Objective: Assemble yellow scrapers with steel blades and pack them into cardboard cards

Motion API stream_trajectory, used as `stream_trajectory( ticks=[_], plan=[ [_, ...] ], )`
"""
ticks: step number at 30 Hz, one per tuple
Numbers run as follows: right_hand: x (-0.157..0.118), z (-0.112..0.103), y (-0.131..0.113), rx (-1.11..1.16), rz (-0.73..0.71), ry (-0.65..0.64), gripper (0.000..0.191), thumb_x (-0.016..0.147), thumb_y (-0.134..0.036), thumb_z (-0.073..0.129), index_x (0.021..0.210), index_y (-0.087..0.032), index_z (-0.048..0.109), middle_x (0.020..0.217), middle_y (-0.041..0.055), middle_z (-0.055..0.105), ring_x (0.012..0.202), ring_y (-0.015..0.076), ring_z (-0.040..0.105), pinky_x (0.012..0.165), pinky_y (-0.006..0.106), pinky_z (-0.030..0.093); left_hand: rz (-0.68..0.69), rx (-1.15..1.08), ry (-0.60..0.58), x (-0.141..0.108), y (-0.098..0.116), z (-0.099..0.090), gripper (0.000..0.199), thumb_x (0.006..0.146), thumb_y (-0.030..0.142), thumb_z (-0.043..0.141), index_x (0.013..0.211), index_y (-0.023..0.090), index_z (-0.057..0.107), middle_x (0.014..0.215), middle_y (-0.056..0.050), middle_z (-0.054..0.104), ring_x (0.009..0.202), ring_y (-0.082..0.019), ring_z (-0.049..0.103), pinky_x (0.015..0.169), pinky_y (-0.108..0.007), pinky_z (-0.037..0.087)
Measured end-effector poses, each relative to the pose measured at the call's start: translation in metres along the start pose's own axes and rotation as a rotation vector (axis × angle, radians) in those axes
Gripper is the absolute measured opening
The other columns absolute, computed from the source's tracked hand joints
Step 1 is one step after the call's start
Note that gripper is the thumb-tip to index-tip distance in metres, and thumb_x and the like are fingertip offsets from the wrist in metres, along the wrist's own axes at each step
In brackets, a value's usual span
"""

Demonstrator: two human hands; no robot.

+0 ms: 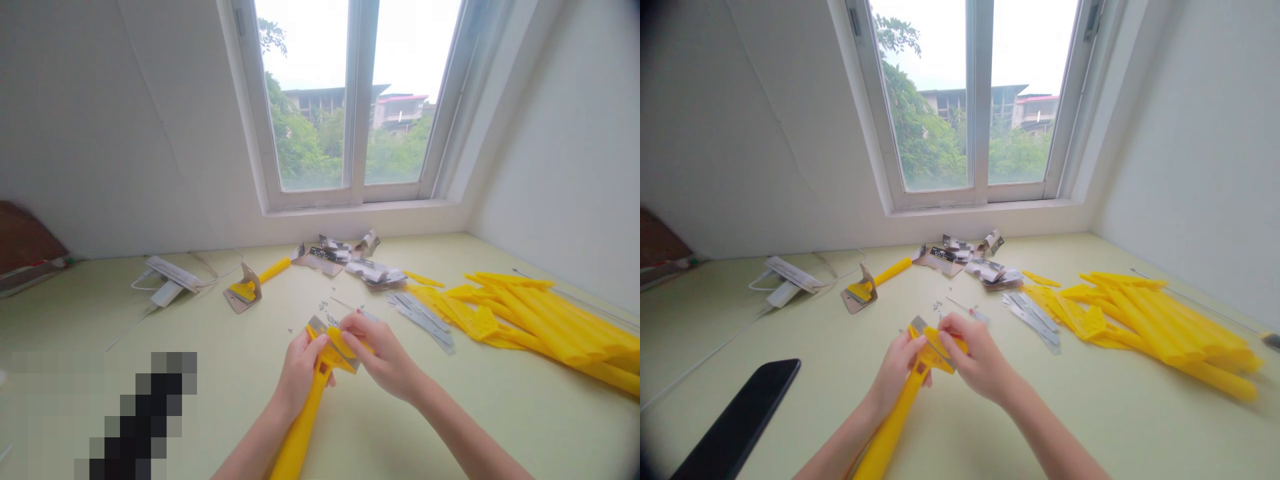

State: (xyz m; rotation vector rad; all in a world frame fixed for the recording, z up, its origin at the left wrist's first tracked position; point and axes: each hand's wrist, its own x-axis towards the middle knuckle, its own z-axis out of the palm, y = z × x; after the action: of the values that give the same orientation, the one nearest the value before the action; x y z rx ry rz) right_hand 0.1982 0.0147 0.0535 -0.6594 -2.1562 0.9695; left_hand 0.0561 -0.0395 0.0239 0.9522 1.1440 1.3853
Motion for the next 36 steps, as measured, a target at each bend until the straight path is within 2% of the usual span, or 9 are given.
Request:
stream_trajectory(
  ticks=[5, 10, 13, 17, 20, 22, 26, 32, 36],
  plan=[
    [-0.001, 0.001, -0.001, -0.029, -0.015, -0.013, 0.018, 0.086, -0.027, 0.038, 0.077, -0.02, 0.051, 0.066, -0.0016, 0.055, 0.059, 0.011, 0.048, 0.058, 0.023, 0.037, 0.015, -0.02, -0.015, 0.001, -0.001, 0.0, 0.019, 0.08, 0.028, 0.038, 0.078, 0.014, 0.05, 0.058, 0.001, 0.05, 0.042, -0.009, 0.046, 0.039, -0.024, 0.041],
    [-0.001, 0.004, -0.002, -0.018, -0.002, 0.009, 0.017, 0.084, -0.026, 0.041, 0.074, -0.02, 0.052, 0.064, -0.002, 0.055, 0.058, 0.0112, 0.048, 0.058, 0.024, 0.037, 0.01, 0.034, 0.021, 0.004, -0.004, -0.002, 0.013, 0.077, 0.021, 0.04, 0.07, 0.014, 0.048, 0.052, 0.003, 0.046, 0.04, -0.008, 0.041, 0.037, -0.024, 0.042],
    [0.002, 0.005, -0.001, 0.089, 0.09, 0.071, 0.016, 0.083, -0.028, 0.044, 0.076, -0.019, 0.055, 0.072, -0.0002, 0.06, 0.068, 0.0133, 0.053, 0.065, 0.025, 0.04, 0.02, 0.057, 0.04, 0.005, -0.006, -0.002, 0.014, 0.077, 0.023, 0.039, 0.073, 0.014, 0.049, 0.053, 0.003, 0.046, 0.041, -0.009, 0.042, 0.037, -0.024, 0.043],
    [0.008, 0.01, 0.002, 0.362, 0.303, 0.211, 0.022, 0.08, -0.035, 0.047, 0.075, -0.017, 0.058, 0.075, 0.0013, 0.061, 0.073, 0.016, 0.056, 0.069, 0.027, 0.042, 0.027, 0.069, 0.049, 0.005, -0.01, 0.0, 0.014, 0.077, 0.023, 0.039, 0.075, 0.014, 0.049, 0.052, 0.004, 0.045, 0.041, -0.008, 0.041, 0.037, -0.025, 0.044],
    [0.008, 0.016, 0.003, 0.484, 0.379, 0.179, 0.024, 0.078, -0.038, 0.048, 0.077, -0.017, 0.059, 0.074, 0.0018, 0.062, 0.071, 0.0167, 0.057, 0.068, 0.028, 0.044, 0.009, 0.068, 0.055, 0.005, -0.011, 0.001, 0.013, 0.077, 0.023, 0.039, 0.073, 0.014, 0.048, 0.051, 0.005, 0.043, 0.041, -0.008, 0.04, 0.037, -0.025, 0.044],
    [0.006, 0.021, 0.004, 0.434, 0.336, 0.161, 0.024, 0.077, -0.038, 0.05, 0.077, -0.017, 0.06, 0.074, 0.0025, 0.062, 0.071, 0.0172, 0.057, 0.066, 0.029, 0.044, 0.002, 0.061, 0.049, 0.005, -0.011, 0.001, 0.014, 0.077, 0.024, 0.039, 0.072, 0.014, 0.048, 0.05, 0.005, 0.042, 0.041, -0.008, 0.04, 0.037, -0.025, 0.044],
    [0.003, 0.031, 0.006, 0.236, 0.182, 0.245, 0.021, 0.077, -0.036, 0.051, 0.074, -0.018, 0.06, 0.079, 0.0038, 0.06, 0.076, 0.017, 0.056, 0.069, 0.029, 0.044, 0.01, 0.038, 0.022, 0.005, -0.01, 0.001, 0.015, 0.078, 0.025, 0.039, 0.073, 0.015, 0.048, 0.052, 0.004, 0.043, 0.043, -0.009, 0.041, 0.038, -0.025, 0.044],
    [-0.001, 0.043, 0.017, 0.365, 0.205, 0.233, 0.028, 0.08, -0.043, 0.047, 0.084, -0.018, 0.058, 0.076, 0.0042, 0.06, 0.067, 0.0161, 0.057, 0.058, 0.027, 0.046, 0.011, 0.031, 0.017, 0.003, -0.008, 0.001, 0.015, 0.077, 0.024, 0.038, 0.072, 0.015, 0.049, 0.053, 0.004, 0.044, 0.043, -0.009, 0.042, 0.038, -0.025, 0.043],
    [-0.001, 0.043, 0.024, 0.421, 0.193, 0.162, 0.031, 0.079, -0.044, 0.048, 0.092, -0.018, 0.059, 0.076, 0.0042, 0.061, 0.067, 0.0157, 0.057, 0.059, 0.028, 0.046, 0.01, 0.027, 0.029, 0.004, -0.004, -0.001, 0.015, 0.077, 0.023, 0.038, 0.075, 0.014, 0.05, 0.052, 0.004, 0.045, 0.041, -0.01, 0.043, 0.037, -0.023, 0.04]
  ],
)
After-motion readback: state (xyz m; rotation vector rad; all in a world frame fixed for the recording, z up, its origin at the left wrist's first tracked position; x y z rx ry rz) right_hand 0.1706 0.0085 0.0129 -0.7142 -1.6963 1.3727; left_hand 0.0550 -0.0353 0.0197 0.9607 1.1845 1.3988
